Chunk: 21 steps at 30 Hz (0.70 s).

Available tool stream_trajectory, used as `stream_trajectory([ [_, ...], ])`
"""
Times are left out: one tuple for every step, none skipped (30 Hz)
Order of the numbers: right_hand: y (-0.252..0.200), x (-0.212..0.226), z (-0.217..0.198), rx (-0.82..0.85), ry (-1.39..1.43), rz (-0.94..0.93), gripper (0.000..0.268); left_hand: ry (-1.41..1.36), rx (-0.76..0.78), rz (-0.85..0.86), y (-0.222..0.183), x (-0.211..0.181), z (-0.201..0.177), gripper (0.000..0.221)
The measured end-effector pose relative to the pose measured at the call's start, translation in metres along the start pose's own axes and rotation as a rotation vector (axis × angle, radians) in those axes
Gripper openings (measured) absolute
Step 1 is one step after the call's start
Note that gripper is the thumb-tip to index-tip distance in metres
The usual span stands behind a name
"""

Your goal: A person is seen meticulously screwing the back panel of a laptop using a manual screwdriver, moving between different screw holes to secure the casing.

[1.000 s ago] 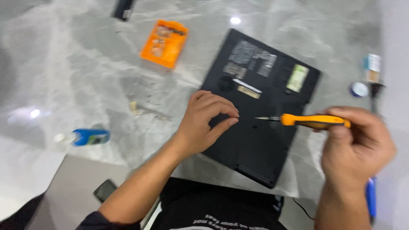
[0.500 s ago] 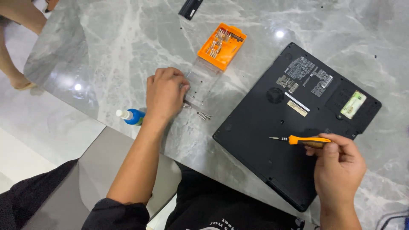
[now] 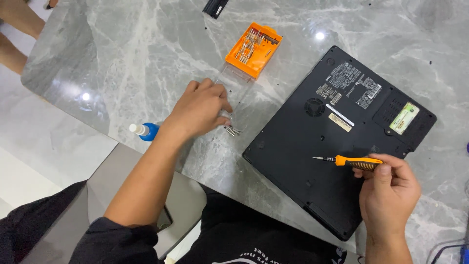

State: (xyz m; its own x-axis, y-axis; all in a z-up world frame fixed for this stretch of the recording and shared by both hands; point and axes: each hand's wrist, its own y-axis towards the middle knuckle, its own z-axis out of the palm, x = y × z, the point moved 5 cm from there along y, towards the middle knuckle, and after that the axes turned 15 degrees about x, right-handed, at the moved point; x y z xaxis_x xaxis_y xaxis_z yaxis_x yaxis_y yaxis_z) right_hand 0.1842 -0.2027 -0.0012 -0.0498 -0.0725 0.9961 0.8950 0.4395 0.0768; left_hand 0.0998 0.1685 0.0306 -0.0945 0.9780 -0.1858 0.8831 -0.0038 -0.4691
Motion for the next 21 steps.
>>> stream_trajectory([
  [0.000, -0.001, -0.001, 0.000, -0.007, -0.008, 0.025, -0.016, 0.001, 0.025, 0.002, 0.001, 0.003, 0.030],
  [-0.001, -0.001, -0.001, -0.001, -0.013, -0.016, 0.025, -0.032, 0.002, 0.051, 0.003, 0.001, 0.006, 0.026],
  [-0.002, 0.000, -0.001, -0.005, -0.012, -0.015, 0.025, -0.029, 0.005, 0.054, 0.003, 0.001, 0.008, 0.026],
  [-0.002, 0.001, -0.001, -0.005, -0.014, 0.003, 0.020, -0.026, -0.058, 0.079, 0.001, 0.001, 0.007, 0.016],
  [-0.003, 0.002, 0.000, -0.004, -0.016, 0.020, 0.016, -0.023, -0.122, 0.104, -0.001, 0.000, 0.006, 0.013],
  [-0.003, 0.001, -0.001, -0.007, -0.016, 0.020, 0.016, -0.022, -0.121, 0.106, 0.000, 0.000, 0.007, 0.013],
  [-0.003, 0.001, -0.001, -0.009, -0.007, 0.022, 0.016, -0.032, -0.121, 0.106, 0.001, 0.001, 0.008, 0.013],
  [-0.003, 0.000, -0.001, -0.010, 0.003, 0.023, 0.015, -0.042, -0.122, 0.105, 0.002, 0.001, 0.010, 0.014],
  [-0.003, -0.001, -0.001, -0.012, 0.002, 0.023, 0.015, -0.041, -0.123, 0.107, 0.001, -0.002, 0.005, 0.014],
  [-0.003, -0.002, -0.002, -0.018, 0.001, 0.015, 0.015, -0.083, -0.052, 0.063, 0.000, -0.003, 0.004, 0.008],
  [-0.003, -0.002, -0.002, -0.025, -0.001, 0.006, 0.016, -0.124, 0.019, 0.018, 0.000, -0.004, 0.002, 0.008],
  [-0.003, 0.000, -0.001, -0.026, 0.001, 0.006, 0.016, -0.122, 0.019, 0.018, 0.001, -0.005, 0.004, 0.008],
  [-0.004, 0.000, -0.001, -0.025, 0.001, 0.026, 0.014, -0.137, 0.007, -0.005, 0.003, -0.005, 0.006, 0.011],
  [-0.004, 0.001, -0.001, -0.025, 0.001, 0.046, 0.014, -0.151, -0.006, -0.027, 0.005, -0.005, 0.007, 0.016],
  [-0.003, 0.002, 0.000, -0.026, 0.002, 0.045, 0.014, -0.149, -0.006, -0.027, 0.004, -0.006, 0.009, 0.016],
  [-0.003, 0.003, 0.001, -0.031, 0.000, 0.050, 0.014, -0.161, -0.023, -0.030, 0.004, -0.006, 0.010, 0.012],
  [-0.004, 0.004, 0.001, -0.035, -0.002, 0.055, 0.016, -0.172, -0.039, -0.033, 0.004, -0.007, 0.011, 0.008],
  [-0.004, 0.003, 0.001, -0.040, -0.003, 0.055, 0.016, -0.171, -0.037, -0.029, 0.003, -0.008, 0.011, 0.008],
  [-0.004, 0.003, 0.001, -0.040, 0.014, 0.048, 0.017, -0.170, -0.035, -0.051, 0.002, -0.009, 0.012, 0.008],
  [-0.003, 0.002, 0.001, -0.038, 0.030, 0.039, 0.017, -0.171, -0.034, -0.074, 0.001, -0.009, 0.013, 0.008],
  [-0.003, -0.002, -0.001, -0.041, 0.029, 0.040, 0.017, -0.170, -0.033, -0.071, 0.000, -0.009, 0.014, 0.008],
])
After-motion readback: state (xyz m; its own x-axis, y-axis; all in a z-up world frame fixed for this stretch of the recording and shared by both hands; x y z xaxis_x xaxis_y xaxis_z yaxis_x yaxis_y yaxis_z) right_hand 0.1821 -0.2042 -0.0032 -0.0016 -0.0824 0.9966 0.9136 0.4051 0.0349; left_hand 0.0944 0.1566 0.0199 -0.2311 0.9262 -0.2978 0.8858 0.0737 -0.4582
